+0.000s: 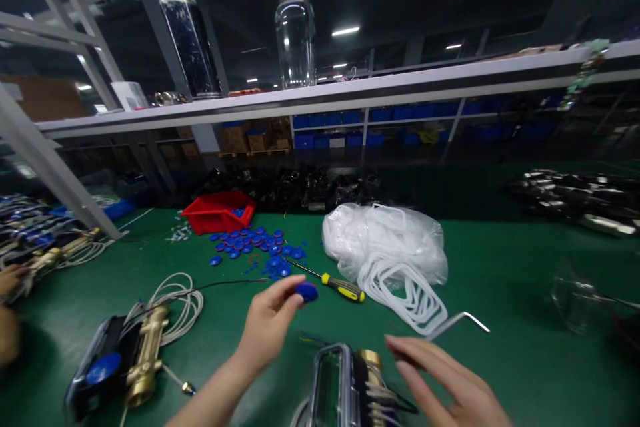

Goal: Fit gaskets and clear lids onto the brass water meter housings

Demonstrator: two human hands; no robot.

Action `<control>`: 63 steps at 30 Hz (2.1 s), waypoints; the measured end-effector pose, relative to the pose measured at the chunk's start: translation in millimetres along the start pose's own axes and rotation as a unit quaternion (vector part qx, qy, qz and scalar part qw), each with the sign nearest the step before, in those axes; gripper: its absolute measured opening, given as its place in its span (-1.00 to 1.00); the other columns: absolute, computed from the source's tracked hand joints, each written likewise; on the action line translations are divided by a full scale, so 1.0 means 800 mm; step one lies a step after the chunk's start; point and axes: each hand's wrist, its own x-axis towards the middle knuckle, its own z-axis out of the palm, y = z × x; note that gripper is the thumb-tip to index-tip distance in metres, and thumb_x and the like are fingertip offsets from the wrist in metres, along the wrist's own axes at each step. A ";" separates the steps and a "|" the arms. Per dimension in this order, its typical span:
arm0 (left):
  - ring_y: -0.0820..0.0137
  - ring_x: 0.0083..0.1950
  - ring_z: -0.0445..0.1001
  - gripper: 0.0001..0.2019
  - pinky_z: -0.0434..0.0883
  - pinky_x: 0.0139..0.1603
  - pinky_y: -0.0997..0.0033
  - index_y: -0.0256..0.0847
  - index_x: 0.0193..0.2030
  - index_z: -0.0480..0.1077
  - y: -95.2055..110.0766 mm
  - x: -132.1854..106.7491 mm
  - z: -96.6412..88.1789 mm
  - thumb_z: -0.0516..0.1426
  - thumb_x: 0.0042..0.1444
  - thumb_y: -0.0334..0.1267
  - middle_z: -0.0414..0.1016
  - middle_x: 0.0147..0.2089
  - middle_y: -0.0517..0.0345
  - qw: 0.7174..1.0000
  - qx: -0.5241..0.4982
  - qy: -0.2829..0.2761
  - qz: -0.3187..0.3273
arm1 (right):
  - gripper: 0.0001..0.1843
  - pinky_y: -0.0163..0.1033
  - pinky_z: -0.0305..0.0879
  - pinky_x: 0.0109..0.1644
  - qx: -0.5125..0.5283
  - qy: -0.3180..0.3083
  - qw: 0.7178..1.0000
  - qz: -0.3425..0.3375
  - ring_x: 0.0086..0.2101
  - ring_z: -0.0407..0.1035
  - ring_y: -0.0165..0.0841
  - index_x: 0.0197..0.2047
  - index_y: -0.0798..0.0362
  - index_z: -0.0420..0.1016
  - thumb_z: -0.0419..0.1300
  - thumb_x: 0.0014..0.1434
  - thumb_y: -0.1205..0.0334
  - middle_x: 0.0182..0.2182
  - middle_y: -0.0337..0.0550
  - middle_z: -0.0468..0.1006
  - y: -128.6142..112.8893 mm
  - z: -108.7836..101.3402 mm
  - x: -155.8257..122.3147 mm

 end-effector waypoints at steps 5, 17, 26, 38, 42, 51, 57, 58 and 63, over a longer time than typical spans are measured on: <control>0.43 -0.37 0.59 -0.86 0.53 -0.34 0.59 -0.02 -0.20 0.57 0.077 -0.080 0.013 0.24 0.07 -0.21 0.64 -0.35 0.19 0.986 -0.116 0.034 0.116 | -0.76 -0.41 0.49 -0.24 0.164 0.062 0.983 -0.050 -0.31 0.53 -0.37 -0.05 -0.04 0.54 0.20 0.20 0.21 -0.25 -0.13 0.61 -0.081 0.036 0.025; 0.32 0.04 0.51 -0.71 0.48 0.06 0.32 -0.08 0.04 0.44 0.076 -0.134 0.033 0.02 0.25 -0.23 0.54 0.01 0.07 0.993 0.067 0.006 0.092 | -0.68 -0.20 0.50 -0.27 0.328 0.025 0.901 0.283 -0.37 0.52 -0.19 -0.35 0.03 0.65 0.38 -0.08 -0.04 -0.38 -0.02 0.62 -0.060 0.033 -0.055; 0.16 0.20 0.34 -0.62 0.45 0.09 0.09 -0.19 0.10 0.33 0.044 -0.170 0.056 0.15 0.11 -0.29 0.44 0.11 -0.10 0.957 0.177 -0.051 0.223 | -0.50 -0.22 0.43 -0.27 0.262 -0.016 0.916 0.303 -0.34 0.46 -0.25 -0.33 0.10 0.60 0.22 0.05 -0.23 -0.36 -0.02 0.53 -0.043 0.067 -0.089; 0.07 0.19 0.33 -0.76 0.49 0.02 -0.01 -0.17 -0.07 0.35 0.049 -0.170 0.081 0.11 0.08 -0.33 0.37 0.13 -0.16 0.953 0.231 -0.010 0.195 | -0.71 -0.30 0.33 -0.32 0.027 -0.124 0.976 0.179 -0.43 0.43 -0.34 -0.43 -0.02 0.57 0.08 0.21 0.14 -0.49 -0.22 0.55 -0.013 0.012 -0.046; 0.04 0.22 0.29 -0.75 0.47 0.02 -0.06 -0.16 -0.11 0.38 0.055 -0.167 0.085 0.07 0.05 -0.41 0.36 0.13 -0.14 0.953 0.232 -0.015 0.194 | -0.77 -0.04 0.19 0.08 -0.150 -0.072 0.962 0.218 -0.07 0.34 -0.16 -0.13 0.17 0.50 0.07 0.22 0.31 -0.12 0.08 0.50 0.090 -0.044 0.000; -0.06 0.30 0.16 -0.79 0.40 0.11 -0.12 -0.20 -0.23 0.39 0.064 -0.146 0.068 0.21 -0.07 -0.40 0.35 0.15 -0.13 0.953 0.206 -0.148 0.163 | -0.84 -0.14 0.30 -0.12 -0.233 -0.194 0.927 0.222 -0.31 0.34 -0.37 -0.39 0.11 0.37 0.16 0.22 0.25 -0.38 -0.24 0.42 0.201 -0.080 -0.018; 0.13 0.03 0.44 -0.76 0.42 0.11 -0.02 -0.23 -0.18 0.37 0.067 -0.143 0.067 0.23 -0.04 -0.41 0.47 -0.14 -0.01 0.937 0.213 -0.147 0.235 | -0.85 -0.13 0.28 -0.21 -0.157 -0.176 0.940 0.246 -0.37 0.38 -0.22 -0.33 0.02 0.34 0.00 0.18 0.18 -0.40 -0.07 0.49 0.170 -0.091 -0.063; 0.17 -0.06 0.47 -0.77 0.46 0.06 0.03 -0.23 -0.20 0.38 0.070 -0.143 0.067 0.22 -0.04 -0.42 0.47 -0.20 0.02 0.934 0.222 -0.141 0.242 | -0.80 -0.12 0.29 -0.19 -0.140 -0.169 0.940 0.260 -0.33 0.40 -0.19 -0.29 0.01 0.37 -0.02 0.17 0.13 -0.35 -0.04 0.52 0.164 -0.093 -0.071; 0.26 -0.25 0.46 -0.88 0.52 -0.08 0.12 -0.25 -0.24 0.41 0.085 -0.142 0.067 0.15 0.04 -0.45 0.43 -0.33 0.08 0.907 0.307 -0.126 0.261 | -0.61 -0.07 0.32 -0.11 -0.070 -0.119 0.932 0.335 -0.26 0.43 -0.11 -0.30 0.01 0.45 0.02 0.01 -0.10 -0.27 0.01 0.56 0.142 -0.104 -0.099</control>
